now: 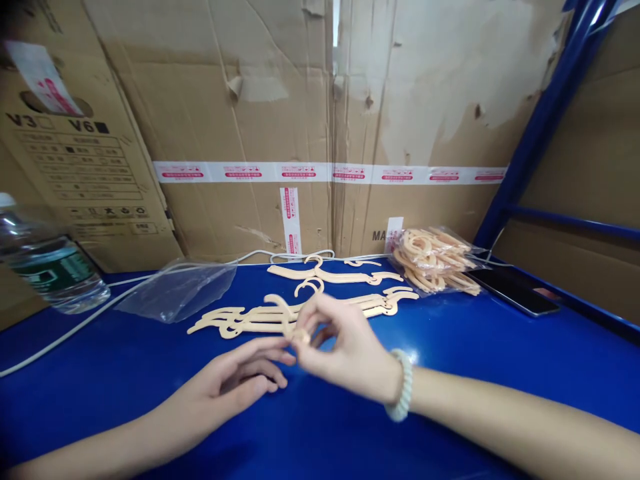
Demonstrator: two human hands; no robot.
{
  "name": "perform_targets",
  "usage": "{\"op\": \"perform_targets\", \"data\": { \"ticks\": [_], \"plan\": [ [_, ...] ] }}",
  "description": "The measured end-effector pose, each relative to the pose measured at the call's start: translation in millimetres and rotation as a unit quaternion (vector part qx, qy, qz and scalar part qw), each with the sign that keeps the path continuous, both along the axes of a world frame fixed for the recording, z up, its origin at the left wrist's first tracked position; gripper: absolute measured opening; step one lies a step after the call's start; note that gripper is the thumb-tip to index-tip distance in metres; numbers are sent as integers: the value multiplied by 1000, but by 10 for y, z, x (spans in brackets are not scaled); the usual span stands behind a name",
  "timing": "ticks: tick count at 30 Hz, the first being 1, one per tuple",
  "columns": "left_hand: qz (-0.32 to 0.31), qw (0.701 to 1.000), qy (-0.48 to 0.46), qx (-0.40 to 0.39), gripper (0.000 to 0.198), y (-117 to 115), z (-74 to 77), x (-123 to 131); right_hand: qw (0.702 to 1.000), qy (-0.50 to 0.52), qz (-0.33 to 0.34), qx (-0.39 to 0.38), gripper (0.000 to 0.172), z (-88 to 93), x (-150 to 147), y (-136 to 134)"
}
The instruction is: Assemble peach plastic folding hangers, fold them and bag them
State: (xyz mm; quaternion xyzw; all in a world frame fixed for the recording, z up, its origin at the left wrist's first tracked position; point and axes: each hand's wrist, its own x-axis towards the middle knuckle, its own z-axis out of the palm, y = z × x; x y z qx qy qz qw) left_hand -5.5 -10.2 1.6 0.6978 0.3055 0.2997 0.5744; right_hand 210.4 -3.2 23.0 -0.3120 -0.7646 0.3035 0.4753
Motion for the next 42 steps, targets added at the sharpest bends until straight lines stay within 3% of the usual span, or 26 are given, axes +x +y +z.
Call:
{"op": "perform_targets", "data": {
  "ticks": [4, 7, 10, 12, 14, 18, 22, 28, 31, 35, 42],
  "plan": [
    [34, 997, -49, -42, 27, 5, -11, 29, 994, -41, 89, -42, 11, -103, -163, -203],
    [85, 991, -68, -82, 32, 36, -11, 16, 994, -64, 90, -15, 20, -52, -124, -107],
    [128, 976, -110, -138, 37, 86, -11, 0, 990, -129, -7, 63, 15, 37, 83, 208],
    [153, 966, -126, -163, 41, 115, -1, -5, 956, -239, -127, 114, 12, 74, 286, 504],
    [170, 961, -131, -173, 44, 133, 10, -9, 939, -276, -172, 111, 10, 70, 492, 805],
    [173, 963, -134, -160, 44, 149, 1, -29, 912, -347, -194, 97, 11, -48, 755, 1222],
    [180, 964, -139, -139, 43, 166, -12, -50, 899, -385, -190, 84, 2, -151, 777, 1348],
    [225, 963, -117, -91, 40, 197, 52, -106, 911, -355, -192, 88, 5, -10, 797, 1257],
    [248, 960, -115, -62, 36, 225, 89, -148, 924, -317, -193, 96, 10, 97, 862, 1075],
    [295, 942, -153, -49, 35, 254, 116, -177, 958, -235, -142, 79, 20, 118, 887, 734],
    [276, 935, -199, -95, 25, 296, 56, -204, 964, -240, -110, 40, 24, 86, 826, 399]
  ]
}}
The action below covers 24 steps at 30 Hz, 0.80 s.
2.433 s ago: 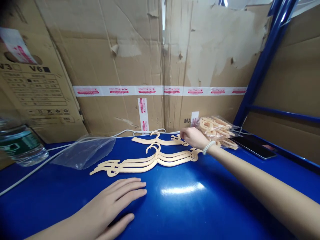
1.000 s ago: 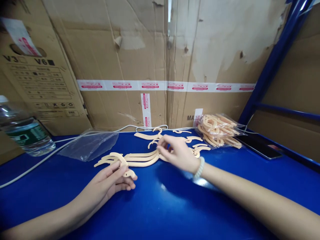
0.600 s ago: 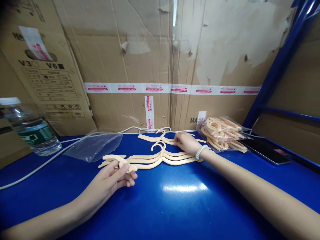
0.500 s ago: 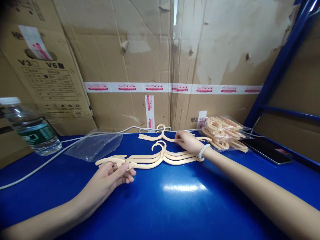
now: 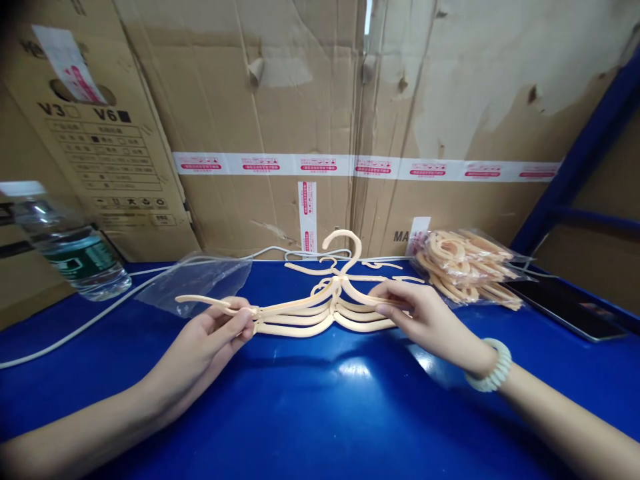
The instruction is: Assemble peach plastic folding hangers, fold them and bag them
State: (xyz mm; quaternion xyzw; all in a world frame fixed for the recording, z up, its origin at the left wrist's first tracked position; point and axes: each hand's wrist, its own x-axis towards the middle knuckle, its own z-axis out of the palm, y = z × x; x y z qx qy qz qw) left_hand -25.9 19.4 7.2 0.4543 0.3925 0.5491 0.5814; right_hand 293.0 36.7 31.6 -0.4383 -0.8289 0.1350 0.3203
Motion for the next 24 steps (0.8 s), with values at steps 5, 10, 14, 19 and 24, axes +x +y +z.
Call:
{"op": "perform_targets", "data": {
  "ticks": [5, 10, 14, 19, 24],
  "plan": [
    [-51, 997, -44, -27, 19, 11, 0, -21, 1000, 15, 5, 2, 23, 22, 24, -9],
    [-84, 987, -103, -89, 21, 3, 75, -3, 1000, 14, 13, 6, 20, 2, 46, -9],
    [-92, 983, -123, -101, 20, 9, 78, -5, 1000, 6, 20, 19, 16, -6, 54, -15],
    [-99, 980, -128, -117, 20, -11, 77, -15, 999, -2, 34, 37, 12, -18, 42, -26],
    [-75, 988, -89, -99, 26, -20, 97, 3, 999, 1, 30, 36, 11, -58, 26, -43]
  ]
}}
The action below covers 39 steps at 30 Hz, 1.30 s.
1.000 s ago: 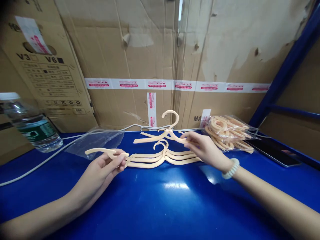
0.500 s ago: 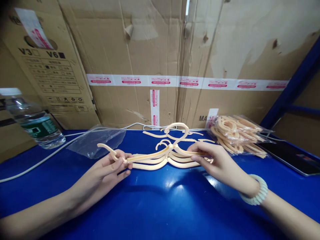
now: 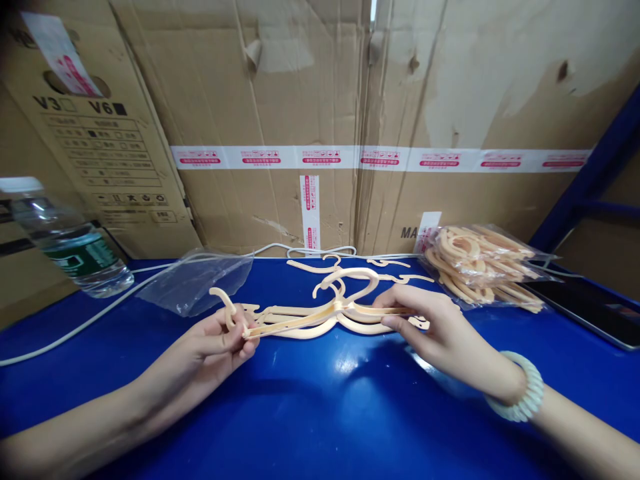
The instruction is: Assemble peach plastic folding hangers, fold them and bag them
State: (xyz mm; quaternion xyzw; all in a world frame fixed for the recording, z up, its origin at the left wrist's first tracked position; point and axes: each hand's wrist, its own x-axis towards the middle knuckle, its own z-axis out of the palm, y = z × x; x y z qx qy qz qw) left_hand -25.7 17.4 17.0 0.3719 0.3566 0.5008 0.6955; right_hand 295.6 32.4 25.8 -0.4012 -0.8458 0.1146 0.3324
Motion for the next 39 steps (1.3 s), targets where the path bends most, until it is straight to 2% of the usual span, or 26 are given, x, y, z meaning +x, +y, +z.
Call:
{"op": "perform_targets", "data": {
  "ticks": [9, 18, 21, 23, 24, 25, 26, 28, 29, 31, 32, 33, 35, 37, 39],
  "plan": [
    [91, 995, 30, 10, 29, 35, -90, -28, 999, -17, -3, -49, 16, -6, -90, -122],
    [146, 989, 13, -3, 21, 26, -42, 51, 985, 52, -35, -163, 22, 15, -140, -152],
    [95, 994, 48, 9, 5, -41, -49, 72, 978, 80, -29, -193, 25, 22, -101, -112],
    [-3, 993, 99, 64, 9, -131, -55, 78, 974, 85, -19, -210, 26, 44, -58, -87],
    [-60, 982, 139, 115, 13, -185, -58, 79, 973, 80, -11, -218, 27, 56, -35, -78],
    [-122, 957, 185, 187, 15, -240, -60, 79, 971, 69, -1, -228, 27, 67, -15, -72],
    [-157, 915, 258, 267, 18, -292, -63, 80, 970, 52, 10, -235, 26, 75, 2, -68],
    [-196, 796, 373, 434, 24, -372, -73, 80, 973, 0, 24, -229, 19, 80, 15, -69],
    [-194, 731, 419, 503, 24, -395, -80, 80, 976, -33, 25, -215, 16, 79, 10, -73],
    [-185, 608, 498, 590, 23, -411, -92, 79, 980, -109, 22, -167, 13, 76, -19, -86],
    [-182, 564, 532, 606, 24, -409, -94, 78, 979, -145, 23, -139, 11, 74, -41, -93],
    [-179, 531, 561, 609, 26, -405, -92, 75, 978, -174, 25, -117, 9, 73, -63, -99],
    [-177, 494, 608, 596, 36, -398, -77, 69, 973, -209, 28, -89, 8, 71, -101, -108],
    [-168, 474, 642, 578, 47, -399, -53, 64, 971, -221, 11, -86, 8, 66, -120, -107],
    [-154, 470, 663, 562, 51, -399, -32, 59, 969, -226, -23, -93, 6, 53, -118, -95]
  ]
}}
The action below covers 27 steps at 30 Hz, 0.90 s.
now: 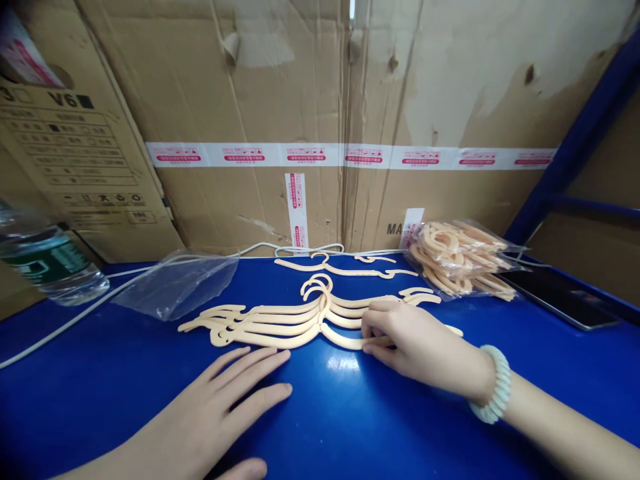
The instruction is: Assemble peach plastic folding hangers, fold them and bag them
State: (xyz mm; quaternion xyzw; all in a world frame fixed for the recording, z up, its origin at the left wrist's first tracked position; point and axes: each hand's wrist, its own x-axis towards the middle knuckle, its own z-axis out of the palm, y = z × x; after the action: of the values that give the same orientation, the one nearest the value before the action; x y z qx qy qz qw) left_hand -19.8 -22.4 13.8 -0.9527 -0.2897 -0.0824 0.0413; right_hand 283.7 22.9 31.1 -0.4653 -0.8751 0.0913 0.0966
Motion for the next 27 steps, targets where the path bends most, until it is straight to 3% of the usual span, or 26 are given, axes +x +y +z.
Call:
{"op": "perform_targets", "data": {
  "ticks": [7, 11, 15, 27],
  "plan": [
    [31, 999, -17, 12, 49, 89, 24, -29, 997, 19, -50, 60, 7, -90, 69, 91],
    [44, 999, -9, 28, 49, 138, -32, -62, 995, 22, -60, 77, 16, -115, 78, 131],
    [51, 998, -34, 28, 54, 172, -92, -96, 995, 19, -67, 70, 14, -91, 57, 119],
    [-33, 994, -100, -34, 50, 157, -11, -23, 997, 10, -57, 56, 10, -30, -6, 25]
  ]
}}
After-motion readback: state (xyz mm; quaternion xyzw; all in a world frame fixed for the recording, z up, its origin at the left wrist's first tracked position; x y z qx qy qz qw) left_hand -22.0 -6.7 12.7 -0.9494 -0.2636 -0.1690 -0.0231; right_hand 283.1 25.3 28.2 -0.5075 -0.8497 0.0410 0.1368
